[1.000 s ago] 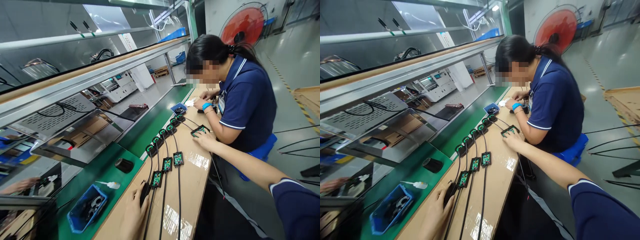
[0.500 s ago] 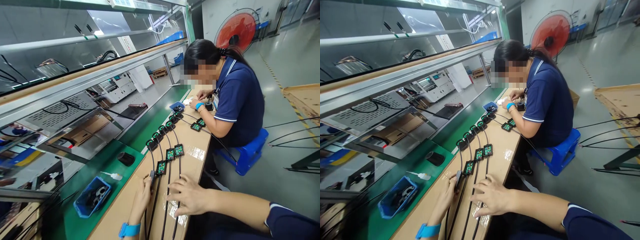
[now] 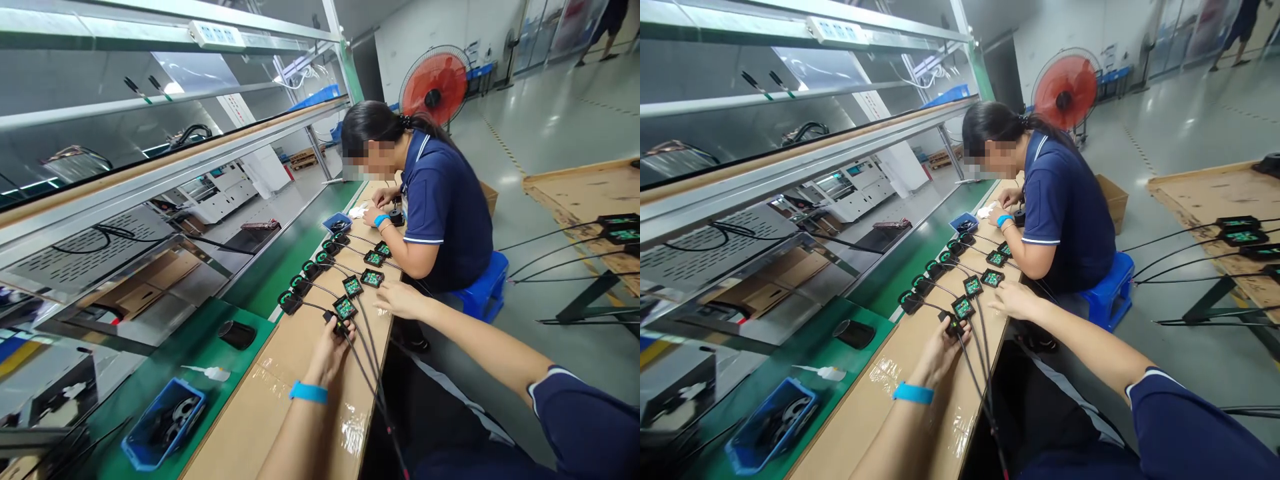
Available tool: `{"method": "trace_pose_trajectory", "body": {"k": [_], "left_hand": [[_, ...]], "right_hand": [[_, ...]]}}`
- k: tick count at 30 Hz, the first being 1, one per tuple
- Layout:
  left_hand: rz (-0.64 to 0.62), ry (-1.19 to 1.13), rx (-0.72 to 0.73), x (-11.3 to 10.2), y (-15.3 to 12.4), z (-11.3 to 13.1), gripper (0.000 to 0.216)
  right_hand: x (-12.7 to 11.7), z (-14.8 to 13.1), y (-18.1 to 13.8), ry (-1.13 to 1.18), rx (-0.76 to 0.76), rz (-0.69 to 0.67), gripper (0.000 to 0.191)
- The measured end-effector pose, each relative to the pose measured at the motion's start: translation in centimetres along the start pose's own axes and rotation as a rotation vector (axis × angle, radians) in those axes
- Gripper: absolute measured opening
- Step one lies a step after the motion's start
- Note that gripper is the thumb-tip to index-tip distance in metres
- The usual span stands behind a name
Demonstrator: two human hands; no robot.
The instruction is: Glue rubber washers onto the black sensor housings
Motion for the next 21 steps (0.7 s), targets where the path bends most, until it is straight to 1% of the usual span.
{"method": "trace_pose_trajectory", "body": {"k": [2,4,6,7,9,10,11,13,15,17,19,21], "left_hand": [[-0.024,-0.023,0.012,1.9,1.8,0.7,0.042],[-0.035,-0.011,0.030,3.1,2.9,1.1,0.042],[-0.034,0.038,0.043,3.1,3.2,0.7,0.042],[-0.028,0.078,0.049,2.7,3.1,0.3,0.041],[-0.001,0.185,0.062,1.0,2.5,-0.7,0.040],[0.026,0.248,0.077,-0.3,2.1,-1.2,0.040],[0.067,0.313,0.100,-1.7,1.8,-1.5,0.040],[0.189,0.439,0.181,-4.8,1.5,-1.4,0.040],[0.341,0.551,0.288,-7.6,1.9,-0.4,0.042],[0.477,0.653,0.395,-9.6,2.9,0.9,0.045],[0.568,0.747,0.480,-10.7,4.4,2.1,0.047],[0.618,0.829,0.530,-11.1,6.1,3.0,0.047]], "right_hand": [[-0.8,0.0,0.6,-0.006,0.041,0.057,0.035],[-0.7,-1.3,0.0,0.001,0.032,0.097,0.040],[0.3,-3.5,-1.7,0.026,-0.033,0.091,0.048],[1.1,-4.7,-2.9,0.043,-0.084,0.064,0.056],[2.9,-6.6,-5.2,0.076,-0.172,0.015,0.069],[3.7,-7.2,-6.2,0.086,-0.203,-0.005,0.069],[4.5,-7.5,-6.9,0.096,-0.224,-0.021,0.065],[5.5,-7.5,-7.5,0.113,-0.241,-0.038,0.055],[6.0,-7.0,-6.9,0.122,-0.221,-0.021,0.050],[6.3,-6.6,-5.5,0.119,-0.169,0.023,0.054],[6.7,-6.6,-4.0,0.109,-0.117,0.059,0.059],[7.4,-7.1,-2.8,0.101,-0.101,0.064,0.062]]}}
Point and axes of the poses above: each hand's wrist, its own y-axis towards the middle knuckle, its own x-axis out of the palm, z = x × y, the point moved 2 cm from there along y, towards the middle knuckle, and after that the axes turned 11 degrees about y, right-handed, at the moved point
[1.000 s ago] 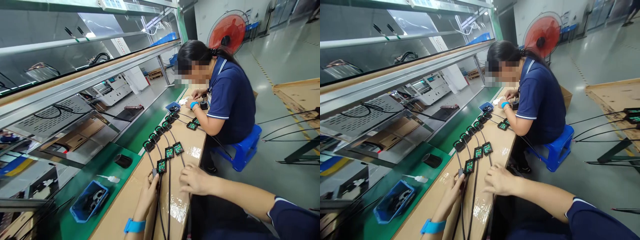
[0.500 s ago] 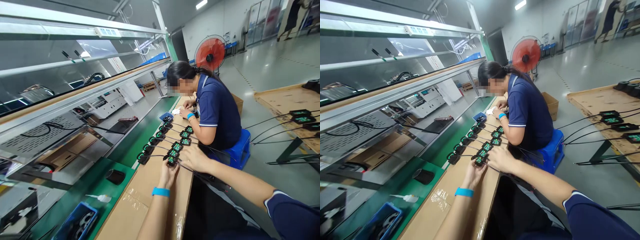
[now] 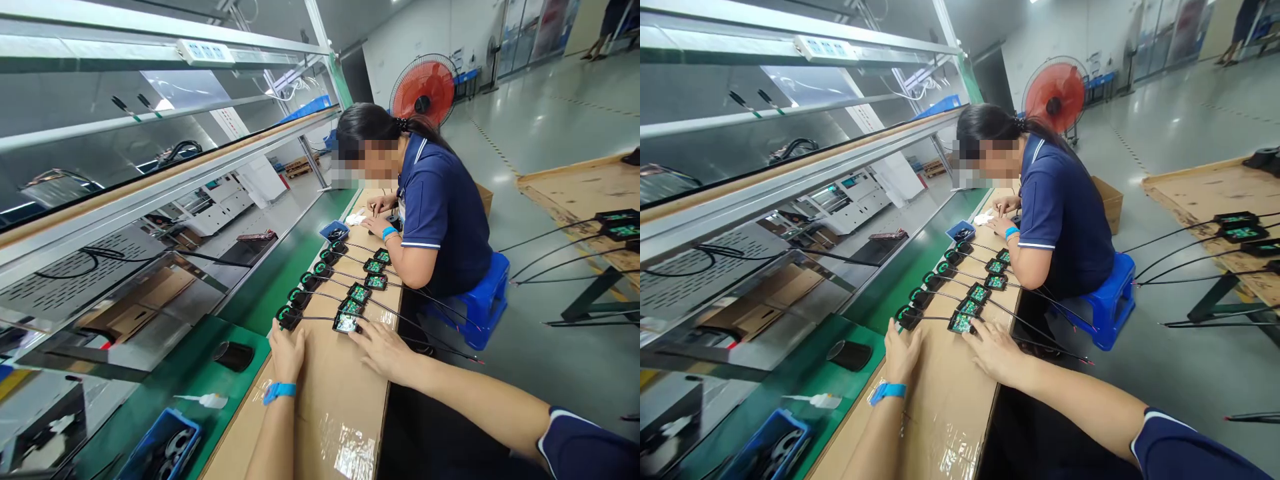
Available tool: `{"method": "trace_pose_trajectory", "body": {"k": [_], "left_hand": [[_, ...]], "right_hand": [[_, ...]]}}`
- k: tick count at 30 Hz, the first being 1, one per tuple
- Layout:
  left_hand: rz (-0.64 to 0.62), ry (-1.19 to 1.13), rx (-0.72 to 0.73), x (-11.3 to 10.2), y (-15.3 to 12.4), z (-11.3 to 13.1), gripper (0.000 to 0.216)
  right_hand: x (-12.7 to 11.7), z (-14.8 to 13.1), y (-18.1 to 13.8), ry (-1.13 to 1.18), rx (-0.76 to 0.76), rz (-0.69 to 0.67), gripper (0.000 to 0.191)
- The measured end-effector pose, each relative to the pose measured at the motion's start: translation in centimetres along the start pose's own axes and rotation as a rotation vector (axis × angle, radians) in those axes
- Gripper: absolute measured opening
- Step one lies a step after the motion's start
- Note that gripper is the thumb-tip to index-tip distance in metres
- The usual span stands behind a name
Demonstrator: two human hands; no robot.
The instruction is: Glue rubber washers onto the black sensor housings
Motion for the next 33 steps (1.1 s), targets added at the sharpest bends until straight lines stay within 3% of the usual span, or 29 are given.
{"method": "trace_pose_trajectory", "body": {"k": [3,7,14,21,24,27,30,33], "left_hand": [[0.022,0.086,0.038,0.9,2.1,-0.3,0.047],[0.011,0.151,0.032,1.6,3.8,-1.2,0.045],[-0.019,0.147,-0.016,1.6,4.4,-1.1,0.044],[-0.062,-0.023,0.018,0.0,4.5,2.0,0.043],[-0.049,-0.112,0.054,-2.1,1.7,3.0,0.043],[-0.024,-0.163,0.081,-5.2,-3.5,2.5,0.044],[-0.003,-0.155,0.055,-9.9,-10.9,0.7,0.042],[0.103,-0.083,-0.122,-16.2,-20.2,-2.5,0.056]], "right_hand": [[1.2,-0.9,0.8,-0.010,-0.026,-0.027,0.055],[1.2,-0.5,1.6,-0.052,-0.029,-0.018,0.033],[-1.4,3.0,3.7,-0.137,-0.003,0.033,0.030],[-1.8,3.6,4.1,-0.215,-0.020,0.044,0.037],[-0.3,1.3,2.6,-0.199,-0.147,0.005,0.046],[2.5,-1.7,0.4,-0.112,-0.372,-0.100,0.039],[5.8,-4.7,-1.7,0.026,-0.625,-0.172,0.039],[8.6,-7.9,-3.5,0.182,-0.773,-0.284,0.043]]}}
Point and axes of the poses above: each hand's wrist, its own y-axis towards the middle knuckle, its own x-axis out of the palm, z = x × y, the point moved 2 cm from there along y, towards the middle knuckle, and after that the axes turned 11 degrees about y, right-handed, at the moved point
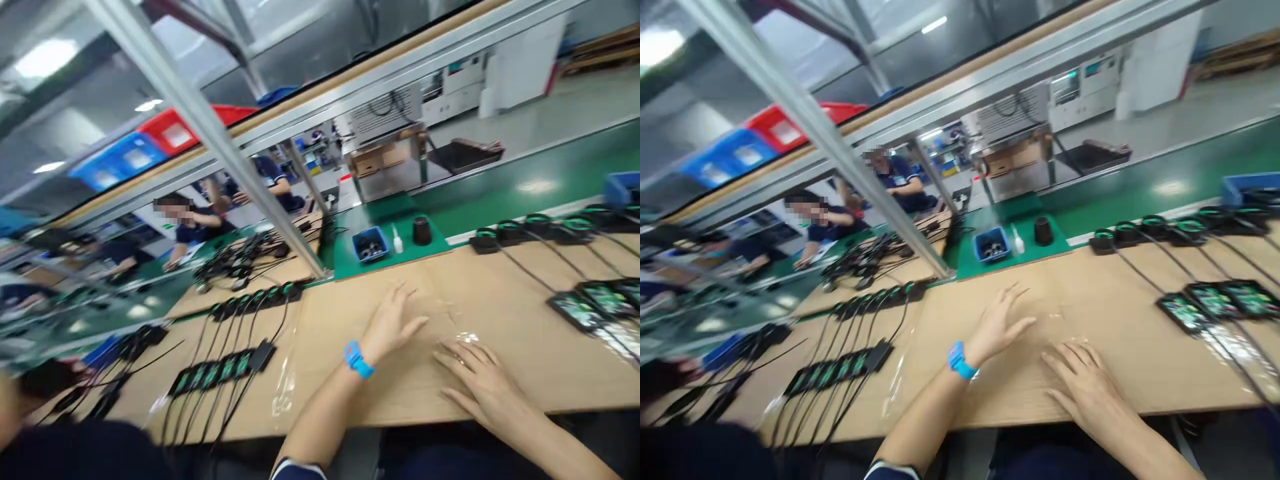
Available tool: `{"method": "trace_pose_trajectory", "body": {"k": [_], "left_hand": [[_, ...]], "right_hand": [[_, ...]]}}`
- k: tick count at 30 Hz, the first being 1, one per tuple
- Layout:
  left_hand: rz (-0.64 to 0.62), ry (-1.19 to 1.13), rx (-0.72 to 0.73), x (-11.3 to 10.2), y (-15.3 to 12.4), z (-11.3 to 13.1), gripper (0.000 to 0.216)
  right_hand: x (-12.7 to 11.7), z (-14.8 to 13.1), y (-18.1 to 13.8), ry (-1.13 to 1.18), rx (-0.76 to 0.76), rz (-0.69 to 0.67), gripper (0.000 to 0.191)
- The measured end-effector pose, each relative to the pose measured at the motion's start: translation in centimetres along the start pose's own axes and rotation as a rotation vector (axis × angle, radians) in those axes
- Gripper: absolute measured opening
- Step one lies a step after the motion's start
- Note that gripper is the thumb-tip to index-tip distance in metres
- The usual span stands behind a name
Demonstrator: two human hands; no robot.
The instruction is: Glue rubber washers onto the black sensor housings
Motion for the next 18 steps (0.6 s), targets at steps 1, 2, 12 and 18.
{"method": "trace_pose_trajectory", "body": {"k": [1,2,12,18], "left_hand": [[0.065,0.042,-0.088,-2.9,-2.9,-1.6,0.057],[0.136,0.097,-0.187,-5.9,-5.8,-3.4,0.055],[0.375,0.690,-1.105,-22.0,-32.8,-15.6,0.038],[0.255,0.665,-1.043,-21.8,-36.8,-17.1,0.041]], "right_hand": [[0.9,-1.0,0.5,0.068,-0.008,-0.040,0.044],[1.7,-2.0,1.1,0.143,0.002,-0.089,0.044],[6.8,-15.0,8.3,1.071,0.325,-0.657,0.039],[14.5,-23.7,10.9,1.556,0.701,-0.951,0.061]]}}
Point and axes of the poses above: each hand's wrist, its own y-axis towards the middle knuckle, its own x-axis out of the palm, z = x × y, the point moved 2 cm from there along y, towards the middle knuckle, and after that the axes turned 11 degrees about y, right-handed, at the moved point
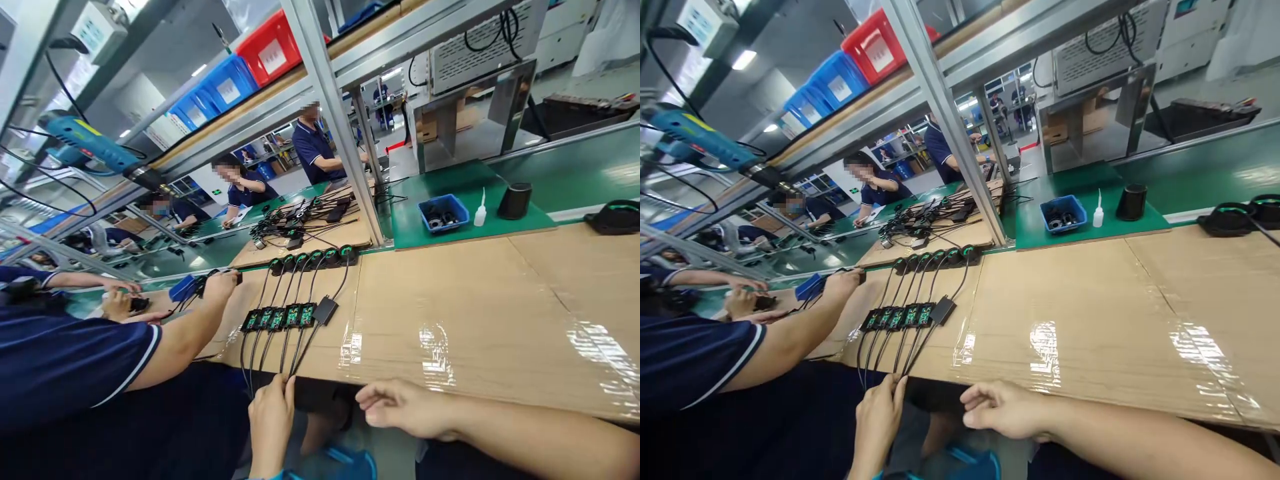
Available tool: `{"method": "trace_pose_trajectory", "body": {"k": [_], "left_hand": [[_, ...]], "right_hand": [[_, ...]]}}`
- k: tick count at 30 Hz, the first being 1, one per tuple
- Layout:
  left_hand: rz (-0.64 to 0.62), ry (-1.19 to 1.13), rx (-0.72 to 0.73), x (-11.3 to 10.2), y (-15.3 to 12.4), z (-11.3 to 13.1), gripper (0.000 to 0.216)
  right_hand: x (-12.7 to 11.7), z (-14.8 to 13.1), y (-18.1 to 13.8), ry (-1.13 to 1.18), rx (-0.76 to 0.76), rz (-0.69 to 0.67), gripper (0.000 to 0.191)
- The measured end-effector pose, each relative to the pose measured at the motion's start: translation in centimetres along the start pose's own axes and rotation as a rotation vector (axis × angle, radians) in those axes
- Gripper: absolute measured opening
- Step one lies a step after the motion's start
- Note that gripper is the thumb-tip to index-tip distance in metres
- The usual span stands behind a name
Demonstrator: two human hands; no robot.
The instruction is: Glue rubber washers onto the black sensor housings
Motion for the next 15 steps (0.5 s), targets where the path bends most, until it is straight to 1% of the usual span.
{"method": "trace_pose_trajectory", "body": {"k": [2,5,7,9,10,11,12,13,15], "left_hand": [[-0.058,-0.062,0.069,-0.2,-0.1,0.2,0.048],[-0.223,-0.187,0.243,-0.9,-0.7,1.5,0.056],[-0.345,-0.242,0.392,-1.6,-0.8,2.7,0.054],[-0.434,-0.251,0.532,-2.3,0.5,4.3,0.047],[-0.452,-0.243,0.587,-2.6,1.9,5.2,0.044],[-0.451,-0.229,0.630,-2.8,3.8,6.4,0.041],[-0.424,-0.213,0.660,-2.9,6.2,7.7,0.040],[-0.372,-0.194,0.675,-3.0,9.0,9.2,0.039],[-0.231,-0.136,0.690,-2.8,15.0,12.7,0.039]], "right_hand": [[2.4,0.8,3.1,0.078,0.063,0.018,0.059],[5.8,1.3,7.3,0.220,0.120,0.077,0.047],[7.4,1.0,9.2,0.314,0.093,0.146,0.041],[7.9,0.4,10.3,0.393,0.046,0.216,0.039],[7.7,0.1,10.4,0.424,0.017,0.250,0.037],[7.3,-0.2,10.3,0.446,-0.010,0.279,0.034],[6.8,-0.5,10.0,0.458,-0.035,0.305,0.029],[6.1,-0.7,9.5,0.462,-0.057,0.330,0.024],[4.8,-0.8,8.5,0.448,-0.085,0.369,0.018]]}}
Point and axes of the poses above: each hand's wrist, its own y-axis towards the middle knuckle, its own x-axis out of the palm, z = x × y, the point moved 2 cm from there along y, towards the middle knuckle, and after that the axes turned 11 degrees about y, right-handed, at the moved point
